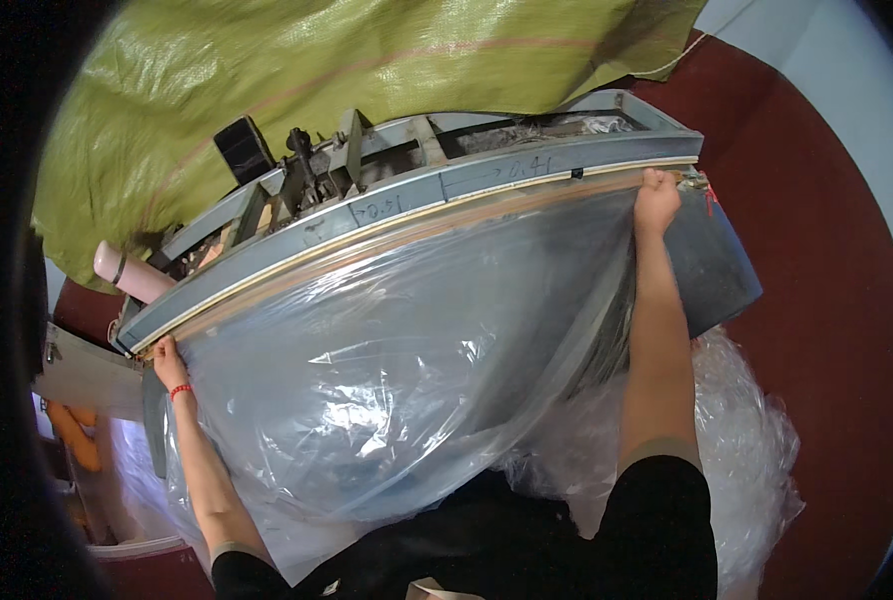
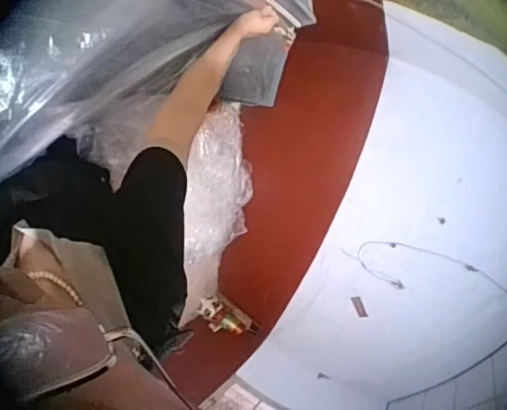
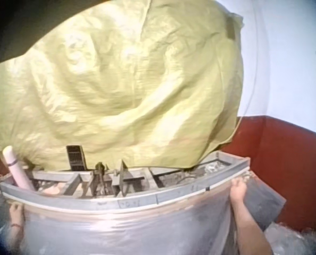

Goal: Preparing and smoothing a large plastic film over a work surface.

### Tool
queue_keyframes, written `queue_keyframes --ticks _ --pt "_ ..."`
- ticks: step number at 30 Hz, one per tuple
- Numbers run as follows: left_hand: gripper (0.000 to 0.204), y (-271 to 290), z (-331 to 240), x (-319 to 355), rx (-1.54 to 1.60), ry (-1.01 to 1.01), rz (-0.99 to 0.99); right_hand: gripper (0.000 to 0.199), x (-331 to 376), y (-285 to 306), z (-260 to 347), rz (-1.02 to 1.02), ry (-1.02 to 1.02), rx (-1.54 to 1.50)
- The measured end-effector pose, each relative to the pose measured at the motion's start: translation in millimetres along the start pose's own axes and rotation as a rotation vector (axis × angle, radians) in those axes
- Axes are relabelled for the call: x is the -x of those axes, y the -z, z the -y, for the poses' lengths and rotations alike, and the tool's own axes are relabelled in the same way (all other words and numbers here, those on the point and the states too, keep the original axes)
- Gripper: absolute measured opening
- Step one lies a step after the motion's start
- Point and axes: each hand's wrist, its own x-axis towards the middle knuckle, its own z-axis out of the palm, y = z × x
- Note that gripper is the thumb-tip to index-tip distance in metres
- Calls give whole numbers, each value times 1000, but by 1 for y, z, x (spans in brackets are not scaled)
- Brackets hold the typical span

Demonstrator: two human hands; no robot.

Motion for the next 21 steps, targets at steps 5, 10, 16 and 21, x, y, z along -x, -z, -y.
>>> queue_keyframes --ticks 5,10,16,21 --pt "18 15 7 -7 37 -57 7 23 0 -6 8 -133 3 52" --pt "16 -15 -46 19 332 246 -71 23 -4 4 16 -187 -149 98" --pt "14 -19 -71 30 212 227 -177 24 -2 -1 32 -194 -242 147" --pt "8 8 -54 20 75 241 56 30 -15 -6 -14 -135 -71 216"
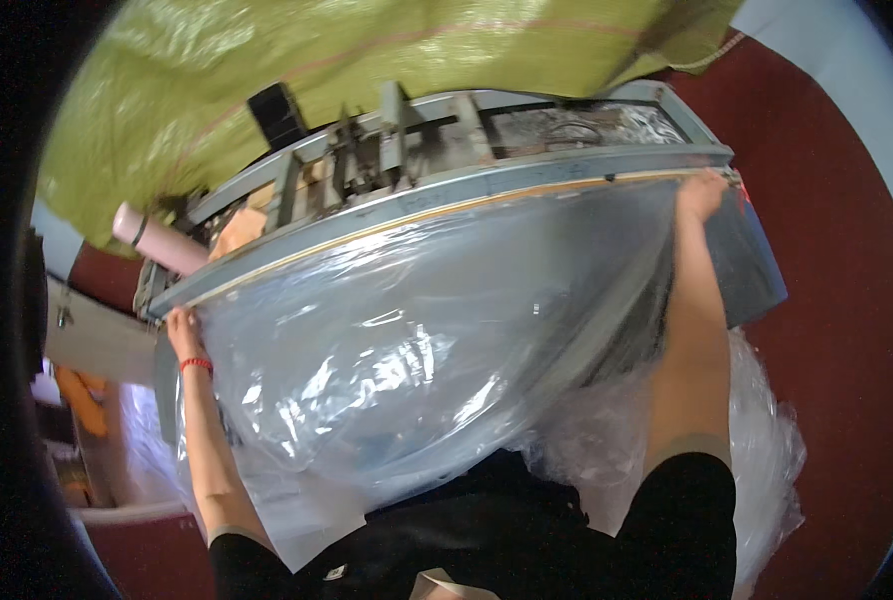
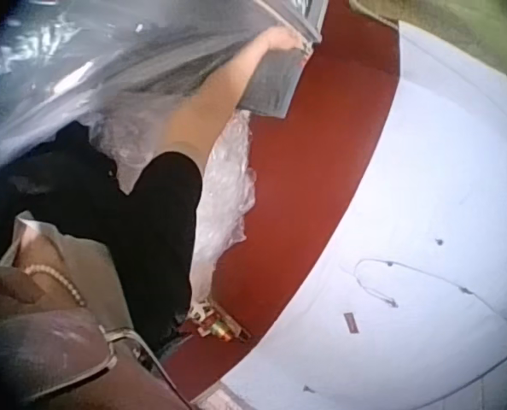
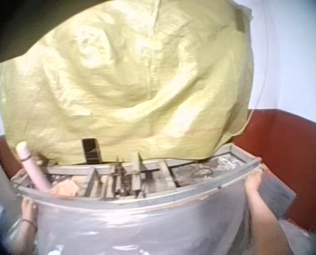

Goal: Preparing and smoothing a large plastic film over a work surface.

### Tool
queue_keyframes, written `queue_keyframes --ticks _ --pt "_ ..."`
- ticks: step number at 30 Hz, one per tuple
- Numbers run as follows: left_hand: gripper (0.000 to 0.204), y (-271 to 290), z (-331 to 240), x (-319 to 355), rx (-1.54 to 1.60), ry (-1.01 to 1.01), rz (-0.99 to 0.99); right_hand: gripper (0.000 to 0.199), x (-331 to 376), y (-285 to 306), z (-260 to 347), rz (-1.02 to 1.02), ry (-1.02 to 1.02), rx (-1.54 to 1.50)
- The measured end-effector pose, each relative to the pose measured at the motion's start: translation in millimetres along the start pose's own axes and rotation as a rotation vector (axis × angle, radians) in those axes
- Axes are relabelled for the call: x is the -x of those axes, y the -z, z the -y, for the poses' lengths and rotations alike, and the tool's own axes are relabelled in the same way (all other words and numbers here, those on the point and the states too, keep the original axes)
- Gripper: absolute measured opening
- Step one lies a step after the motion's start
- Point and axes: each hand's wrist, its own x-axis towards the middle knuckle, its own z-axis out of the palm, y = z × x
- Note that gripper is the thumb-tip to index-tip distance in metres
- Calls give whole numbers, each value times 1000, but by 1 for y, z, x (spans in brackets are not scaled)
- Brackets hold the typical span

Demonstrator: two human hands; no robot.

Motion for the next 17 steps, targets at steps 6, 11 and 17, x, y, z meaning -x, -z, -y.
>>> queue_keyframes --ticks 6,11,17 --pt "4 17 -103 75 -10 -250 181 31 61 83 142 50 416 -459" --pt "5 68 -124 103 159 -298 59 40 202 144 262 611 1123 -460" --pt "19 88 -117 126 -762 -806 -356 15 234 124 216 1457 375 -761"
